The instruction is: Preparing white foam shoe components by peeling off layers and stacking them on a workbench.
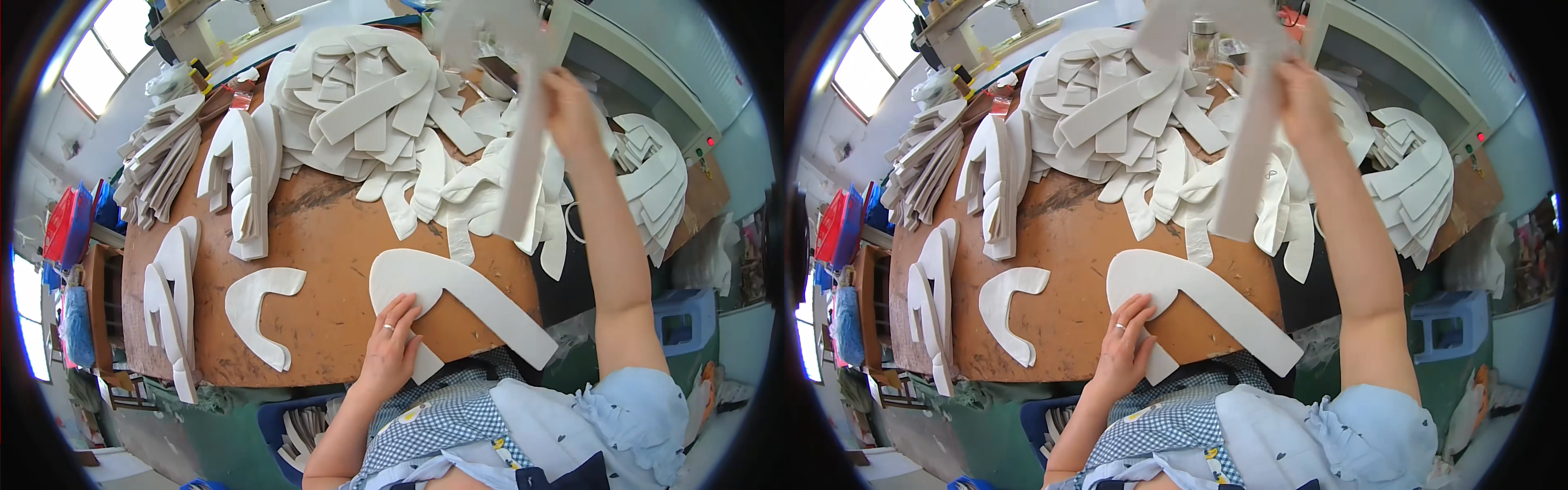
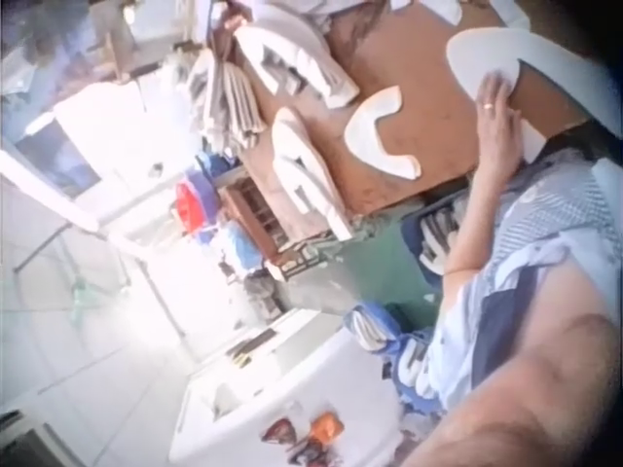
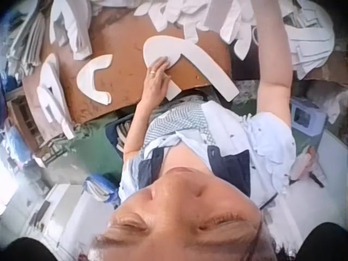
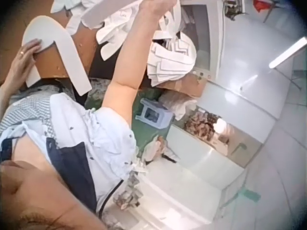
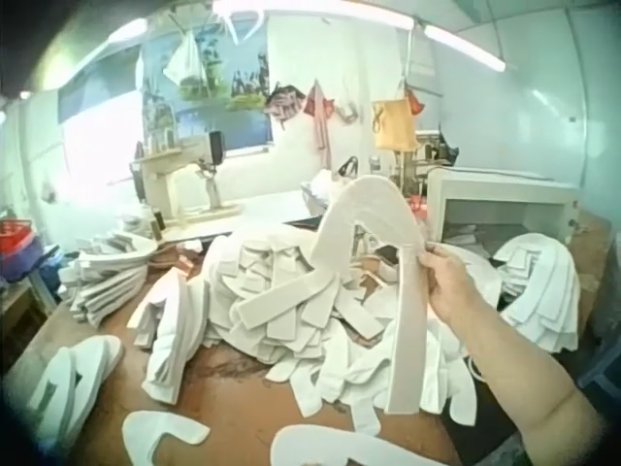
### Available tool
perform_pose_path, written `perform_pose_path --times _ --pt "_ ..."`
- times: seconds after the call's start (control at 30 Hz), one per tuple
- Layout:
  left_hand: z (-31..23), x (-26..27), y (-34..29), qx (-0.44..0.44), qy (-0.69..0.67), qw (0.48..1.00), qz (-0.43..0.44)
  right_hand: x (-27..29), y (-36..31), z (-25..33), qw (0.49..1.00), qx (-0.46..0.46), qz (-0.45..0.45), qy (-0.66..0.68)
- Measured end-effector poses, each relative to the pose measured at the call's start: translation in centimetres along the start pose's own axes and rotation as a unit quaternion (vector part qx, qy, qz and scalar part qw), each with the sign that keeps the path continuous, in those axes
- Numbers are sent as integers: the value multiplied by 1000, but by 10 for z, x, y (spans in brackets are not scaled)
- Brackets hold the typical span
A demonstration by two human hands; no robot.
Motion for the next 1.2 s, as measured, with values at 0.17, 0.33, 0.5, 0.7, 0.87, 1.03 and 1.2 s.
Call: perform_pose_path --times 0.17,0.33,0.5,0.7,0.87,1.03,1.2 --pt "-3 -6 8 -30 -32 999 22 -81 75 -94 993 -72 86 24" --pt "0 -2 -1 -8 -50 999 -1 -134 49 -145 852 -67 207 -476" --pt "2 -5 0 2 -41 999 -8 -81 -37 -148 678 -50 215 -701" --pt "-3 -1 0 0 -23 1000 -5 -56 -45 -147 728 -144 257 -619" --pt "-2 -4 3 10 -31 999 -10 -15 -56 -154 870 -260 228 -352" --pt "-3 0 0 16 -21 1000 -10 -19 -71 -156 894 -323 177 -255" --pt "-9 -2 0 3 -18 1000 -11 -24 -56 -178 928 -244 103 -261"
Point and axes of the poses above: each hand's wrist, its own y-axis towards the middle knuckle, its own x-axis out of the back of the hand, z = x × y, the point moved 5 cm from there along y, towards the middle knuckle, and after that the axes turned 5 degrees about x, right-handed, at the moved point
